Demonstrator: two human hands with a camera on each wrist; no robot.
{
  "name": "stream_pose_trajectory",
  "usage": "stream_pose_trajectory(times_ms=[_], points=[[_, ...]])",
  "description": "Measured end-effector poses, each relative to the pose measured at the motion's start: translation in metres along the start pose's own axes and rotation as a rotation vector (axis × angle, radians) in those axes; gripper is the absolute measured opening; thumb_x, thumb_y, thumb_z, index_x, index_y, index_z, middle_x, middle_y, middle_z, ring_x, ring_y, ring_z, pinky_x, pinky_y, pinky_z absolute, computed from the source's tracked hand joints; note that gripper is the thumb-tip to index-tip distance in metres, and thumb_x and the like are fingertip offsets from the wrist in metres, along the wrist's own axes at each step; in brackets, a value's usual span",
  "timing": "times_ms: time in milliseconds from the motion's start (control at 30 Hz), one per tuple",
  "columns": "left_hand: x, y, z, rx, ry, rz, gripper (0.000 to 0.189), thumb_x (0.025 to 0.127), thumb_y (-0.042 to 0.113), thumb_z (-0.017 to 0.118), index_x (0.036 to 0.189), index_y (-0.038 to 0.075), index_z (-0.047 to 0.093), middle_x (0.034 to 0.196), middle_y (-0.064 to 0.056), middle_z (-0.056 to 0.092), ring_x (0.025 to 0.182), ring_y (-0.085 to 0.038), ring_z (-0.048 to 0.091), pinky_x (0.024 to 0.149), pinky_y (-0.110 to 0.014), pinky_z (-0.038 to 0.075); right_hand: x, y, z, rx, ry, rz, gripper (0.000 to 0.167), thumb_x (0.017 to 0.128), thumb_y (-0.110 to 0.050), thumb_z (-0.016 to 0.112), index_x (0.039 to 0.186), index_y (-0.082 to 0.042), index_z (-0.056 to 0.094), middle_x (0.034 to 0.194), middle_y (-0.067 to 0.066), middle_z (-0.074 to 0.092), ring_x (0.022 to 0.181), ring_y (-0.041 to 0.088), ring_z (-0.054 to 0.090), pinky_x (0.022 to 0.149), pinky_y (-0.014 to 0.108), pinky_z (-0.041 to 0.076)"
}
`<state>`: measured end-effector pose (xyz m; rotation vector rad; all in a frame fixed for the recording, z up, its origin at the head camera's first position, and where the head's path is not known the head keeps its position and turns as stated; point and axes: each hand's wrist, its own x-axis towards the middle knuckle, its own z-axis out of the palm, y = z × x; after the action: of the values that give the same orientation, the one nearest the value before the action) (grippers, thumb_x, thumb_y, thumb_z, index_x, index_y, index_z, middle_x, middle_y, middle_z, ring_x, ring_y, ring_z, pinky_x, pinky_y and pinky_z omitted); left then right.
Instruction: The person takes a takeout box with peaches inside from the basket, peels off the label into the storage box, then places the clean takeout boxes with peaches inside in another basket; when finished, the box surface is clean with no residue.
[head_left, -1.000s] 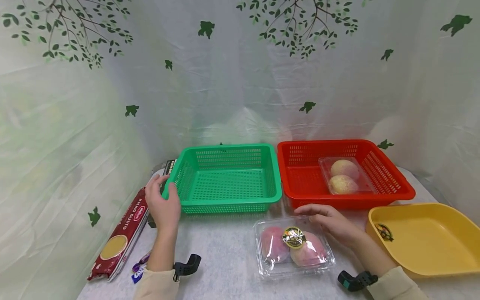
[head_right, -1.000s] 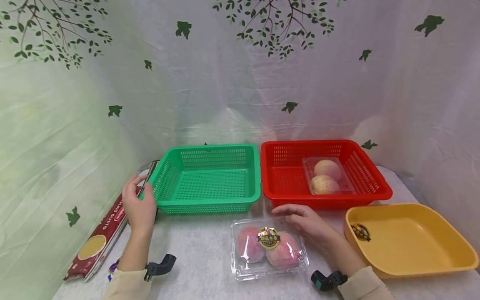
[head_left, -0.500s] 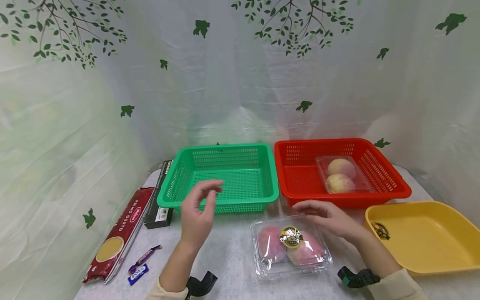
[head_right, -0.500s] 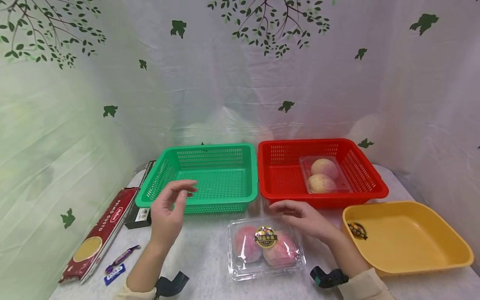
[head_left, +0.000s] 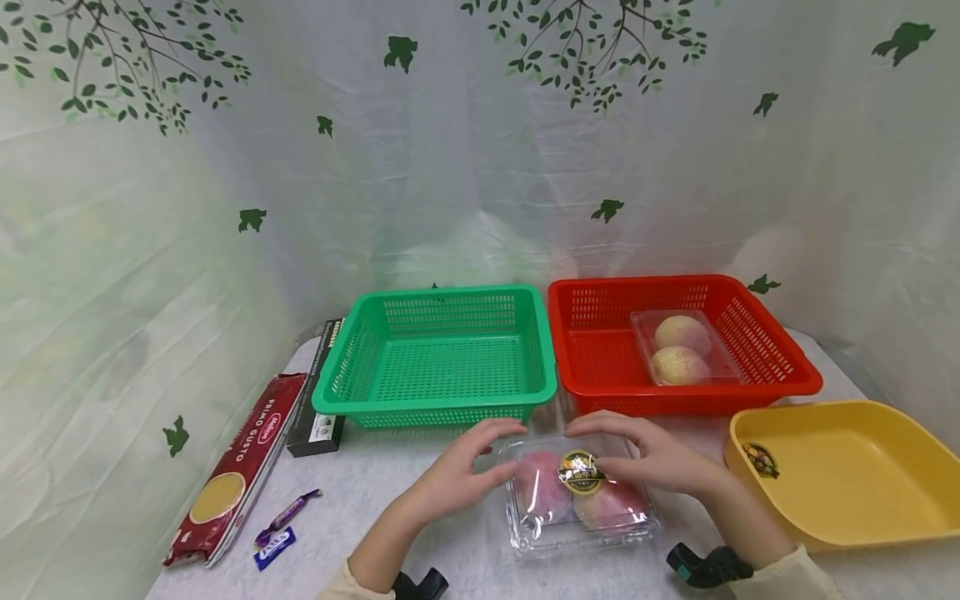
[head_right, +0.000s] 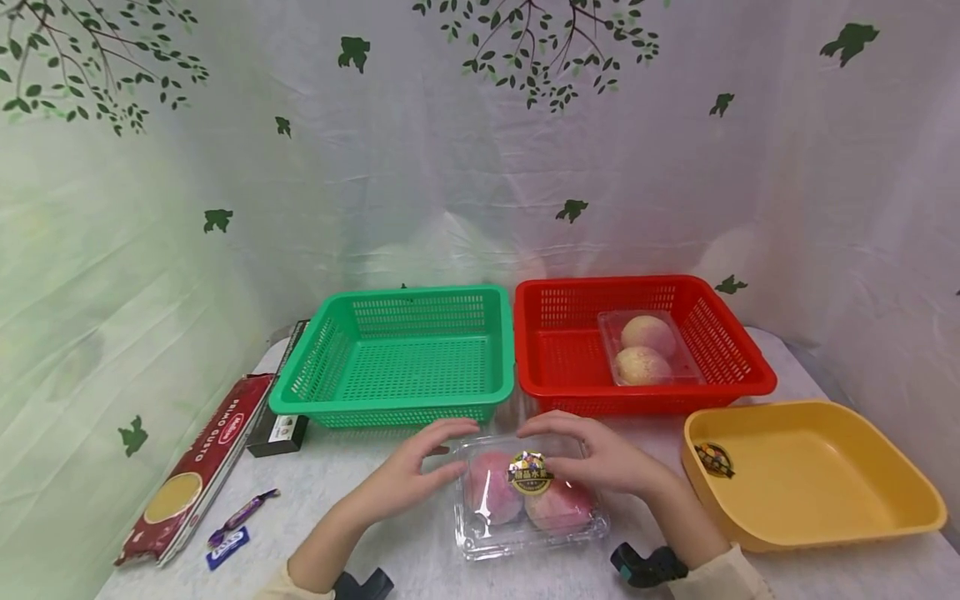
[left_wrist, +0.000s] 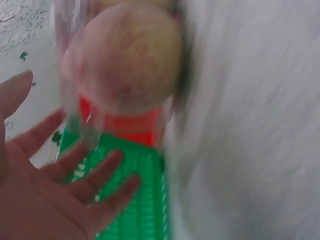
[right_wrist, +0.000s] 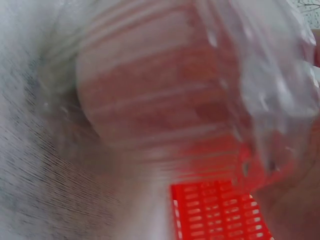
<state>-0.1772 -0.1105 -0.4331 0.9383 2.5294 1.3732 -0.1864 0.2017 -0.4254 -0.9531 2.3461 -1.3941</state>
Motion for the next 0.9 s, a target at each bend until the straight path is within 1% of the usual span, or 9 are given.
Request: stream_pose_trajectory(times_ms=[67, 133, 267, 367, 500, 567, 700, 833, 900], points=[[-0.001, -0.001, 0.007, -0.016, -0.031, -0.052, 0.059, 0.093, 0.034, 0.069, 0.147, 0.027, 0.045, 0.157, -0.010, 0.038, 0.141, -0.032, 0.044, 0.109, -0.060, 0.041, 0.001, 0.001, 0.002, 0.005, -0.012, 0.007, 0.045, 0.094, -0.022, 0.067, 0.137, -0.017, 0.059, 0.143, 0.001, 0.057, 0.126, -0.005, 0.047, 0.100, 0.067, 0.046], [-0.001, -0.002, 0.013, -0.046, -0.052, -0.086, 0.068, 0.091, 0.038, 0.071, 0.151, 0.029, 0.039, 0.160, -0.011, 0.029, 0.140, -0.035, 0.043, 0.109, -0.059, 0.043, 0.001, 0.002, 0.005, 0.011, -0.020, 0.012, 0.045, 0.094, -0.022, 0.067, 0.138, -0.018, 0.059, 0.144, 0.001, 0.055, 0.127, -0.004, 0.047, 0.100, 0.066, 0.047], [0.000, -0.006, 0.022, -0.154, -0.053, -0.122, 0.071, 0.090, 0.033, 0.073, 0.151, 0.031, 0.037, 0.162, -0.011, 0.021, 0.136, -0.035, 0.047, 0.105, -0.046, 0.048, 0.003, 0.004, 0.008, -0.002, -0.022, 0.009, 0.044, 0.094, -0.024, 0.067, 0.138, -0.022, 0.059, 0.147, 0.001, 0.052, 0.130, 0.000, 0.045, 0.102, 0.066, 0.045], [0.002, -0.010, 0.024, -0.212, -0.027, -0.125, 0.067, 0.090, 0.029, 0.073, 0.149, 0.030, 0.041, 0.162, -0.009, 0.024, 0.135, -0.034, 0.049, 0.105, -0.043, 0.048, 0.004, 0.005, 0.009, -0.016, -0.016, 0.006, 0.043, 0.095, -0.024, 0.067, 0.137, -0.024, 0.060, 0.149, 0.001, 0.051, 0.132, 0.004, 0.044, 0.102, 0.066, 0.045], [0.005, -0.015, 0.023, -0.253, 0.021, -0.116, 0.063, 0.091, 0.026, 0.073, 0.147, 0.027, 0.045, 0.155, -0.005, 0.035, 0.136, -0.032, 0.049, 0.108, -0.051, 0.045, 0.008, 0.007, 0.009, -0.036, -0.002, 0.001, 0.041, 0.096, -0.025, 0.066, 0.137, -0.023, 0.060, 0.148, 0.001, 0.051, 0.134, 0.014, 0.044, 0.103, 0.065, 0.045], [0.006, -0.017, 0.022, -0.275, 0.044, -0.111, 0.063, 0.091, 0.023, 0.072, 0.147, 0.022, 0.045, 0.151, -0.005, 0.039, 0.136, -0.032, 0.048, 0.110, -0.053, 0.043, 0.012, 0.008, 0.009, -0.039, 0.006, 0.001, 0.040, 0.096, -0.025, 0.066, 0.136, -0.024, 0.061, 0.148, 0.001, 0.051, 0.135, 0.020, 0.044, 0.104, 0.064, 0.044], [0.007, -0.021, 0.022, -0.311, 0.067, -0.105, 0.063, 0.091, 0.018, 0.071, 0.148, 0.012, 0.044, 0.149, -0.009, 0.041, 0.136, -0.032, 0.049, 0.113, -0.051, 0.040, 0.016, 0.008, 0.009, -0.028, 0.018, 0.019, 0.038, 0.095, -0.026, 0.067, 0.133, -0.027, 0.063, 0.147, 0.000, 0.051, 0.135, 0.029, 0.043, 0.105, 0.064, 0.044], [0.006, -0.022, 0.024, -0.325, 0.064, -0.106, 0.063, 0.093, 0.019, 0.070, 0.149, 0.011, 0.043, 0.150, -0.009, 0.040, 0.137, -0.032, 0.048, 0.112, -0.048, 0.039, 0.016, 0.006, 0.011, -0.038, 0.054, 0.004, 0.035, 0.094, -0.026, 0.069, 0.129, -0.026, 0.065, 0.145, -0.001, 0.054, 0.135, 0.027, 0.045, 0.105, 0.061, 0.046], [0.006, -0.023, 0.024, -0.333, 0.061, -0.106, 0.062, 0.093, 0.020, 0.069, 0.149, 0.011, 0.043, 0.150, -0.008, 0.040, 0.137, -0.032, 0.047, 0.112, -0.047, 0.038, 0.017, 0.005, 0.013, -0.064, 0.090, -0.033, 0.031, 0.094, -0.024, 0.069, 0.125, -0.024, 0.068, 0.142, -0.001, 0.057, 0.133, 0.022, 0.049, 0.106, 0.053, 0.048]])
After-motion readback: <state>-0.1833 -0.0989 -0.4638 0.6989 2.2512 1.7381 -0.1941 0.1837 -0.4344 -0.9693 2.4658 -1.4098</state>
